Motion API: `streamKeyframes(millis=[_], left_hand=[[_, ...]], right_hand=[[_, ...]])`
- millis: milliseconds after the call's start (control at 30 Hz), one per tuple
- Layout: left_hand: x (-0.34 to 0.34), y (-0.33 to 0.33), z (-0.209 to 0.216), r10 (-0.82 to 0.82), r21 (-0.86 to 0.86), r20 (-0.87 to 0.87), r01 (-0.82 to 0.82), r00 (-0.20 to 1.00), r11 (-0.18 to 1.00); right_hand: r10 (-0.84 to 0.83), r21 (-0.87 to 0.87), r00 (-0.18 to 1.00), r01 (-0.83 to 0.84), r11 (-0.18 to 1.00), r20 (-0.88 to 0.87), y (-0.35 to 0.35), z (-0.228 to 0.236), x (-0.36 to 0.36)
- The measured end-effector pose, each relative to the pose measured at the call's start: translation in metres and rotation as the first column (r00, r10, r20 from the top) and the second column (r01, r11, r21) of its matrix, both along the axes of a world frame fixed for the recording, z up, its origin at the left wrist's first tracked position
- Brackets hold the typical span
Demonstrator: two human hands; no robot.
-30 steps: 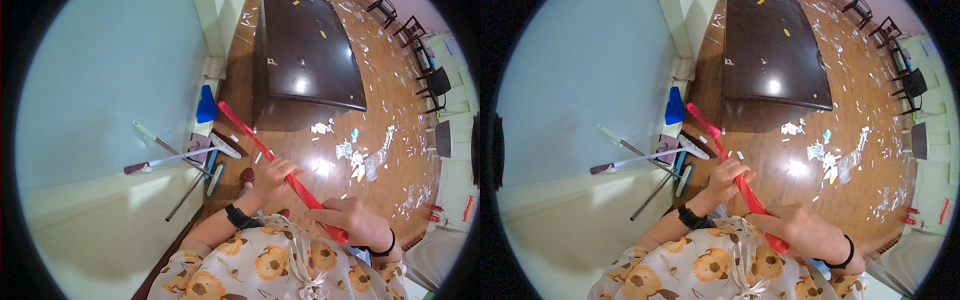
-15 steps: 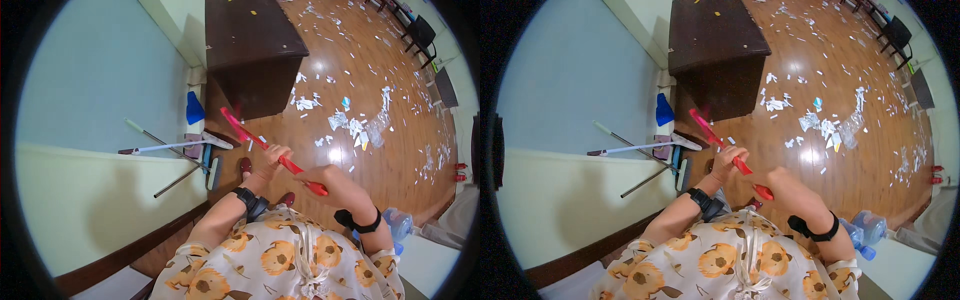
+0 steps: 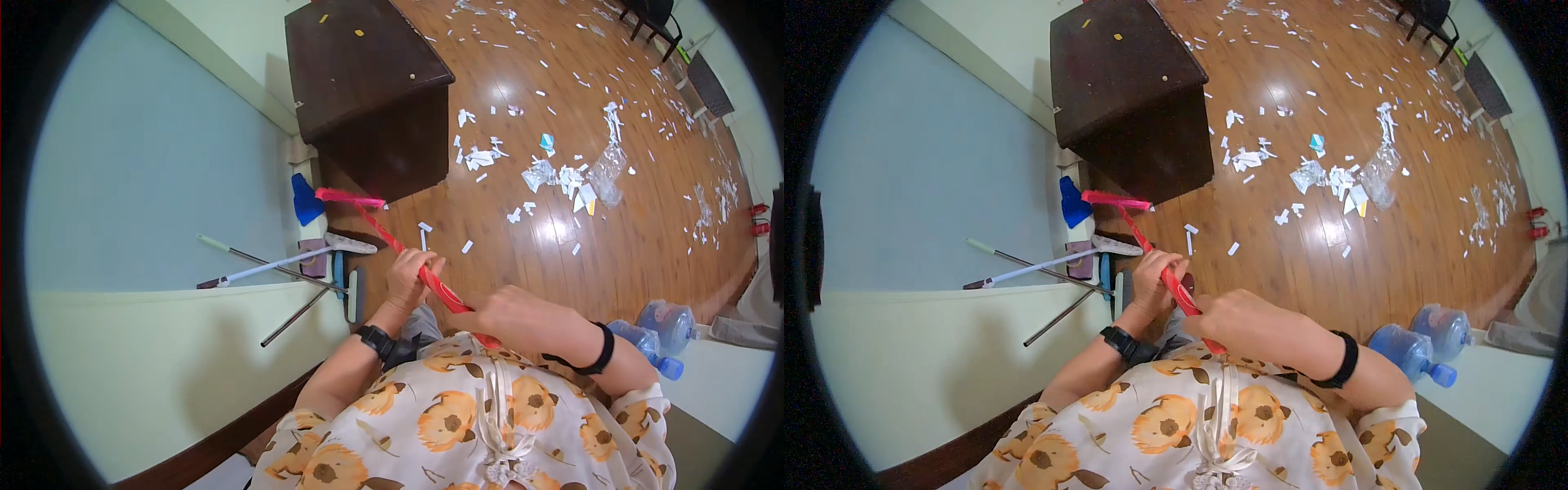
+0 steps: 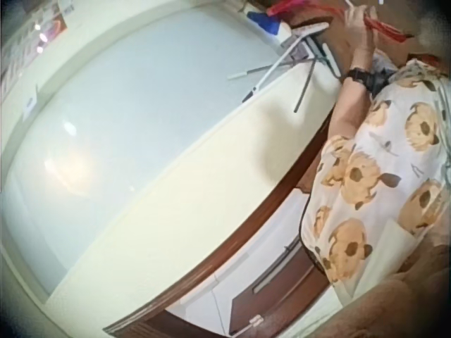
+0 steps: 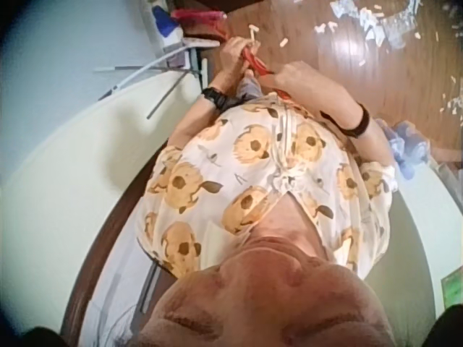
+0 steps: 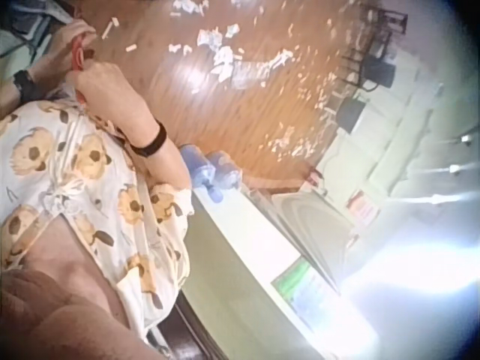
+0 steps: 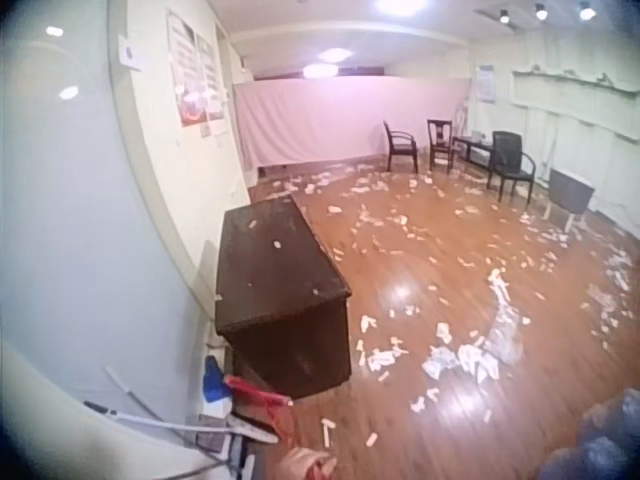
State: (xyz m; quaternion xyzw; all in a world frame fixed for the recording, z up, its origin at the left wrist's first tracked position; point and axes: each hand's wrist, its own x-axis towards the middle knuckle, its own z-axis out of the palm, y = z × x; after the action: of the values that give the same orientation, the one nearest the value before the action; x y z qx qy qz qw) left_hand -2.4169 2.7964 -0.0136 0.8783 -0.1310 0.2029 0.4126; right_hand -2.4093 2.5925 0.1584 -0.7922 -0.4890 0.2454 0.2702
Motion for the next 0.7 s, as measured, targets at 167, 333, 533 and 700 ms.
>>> streamKeyframes(millis=[167,333,533,700], left_hand=[[0.006,0.005,-0.034,-0.179,0.121,-0.141,0.197,0.974,0.973],[0.007,-0.017,-0.024,-0.495,-0.05,-0.2,0.496,0.845,0.867],[0.037,-0.048,0.027,-0.724,0.002,-0.046,0.724,0.689,0.689],[0.024,-0.068,0.039,-0.76,0.104,-0.132,0.772,0.636,0.627]], right_hand=[[-0.041,-0.15,0.989,0.019,0.989,-0.145,0.015,0.003,0.014],[-0.096,-0.266,0.989,0.063,0.962,-0.111,0.007,0.037,-0.014],[-0.355,-0.249,0.929,0.321,0.914,-0.107,-0.023,0.076,-0.042],[-0.516,-0.103,0.848,0.507,0.856,-0.121,-0.058,0.074,-0.073]])
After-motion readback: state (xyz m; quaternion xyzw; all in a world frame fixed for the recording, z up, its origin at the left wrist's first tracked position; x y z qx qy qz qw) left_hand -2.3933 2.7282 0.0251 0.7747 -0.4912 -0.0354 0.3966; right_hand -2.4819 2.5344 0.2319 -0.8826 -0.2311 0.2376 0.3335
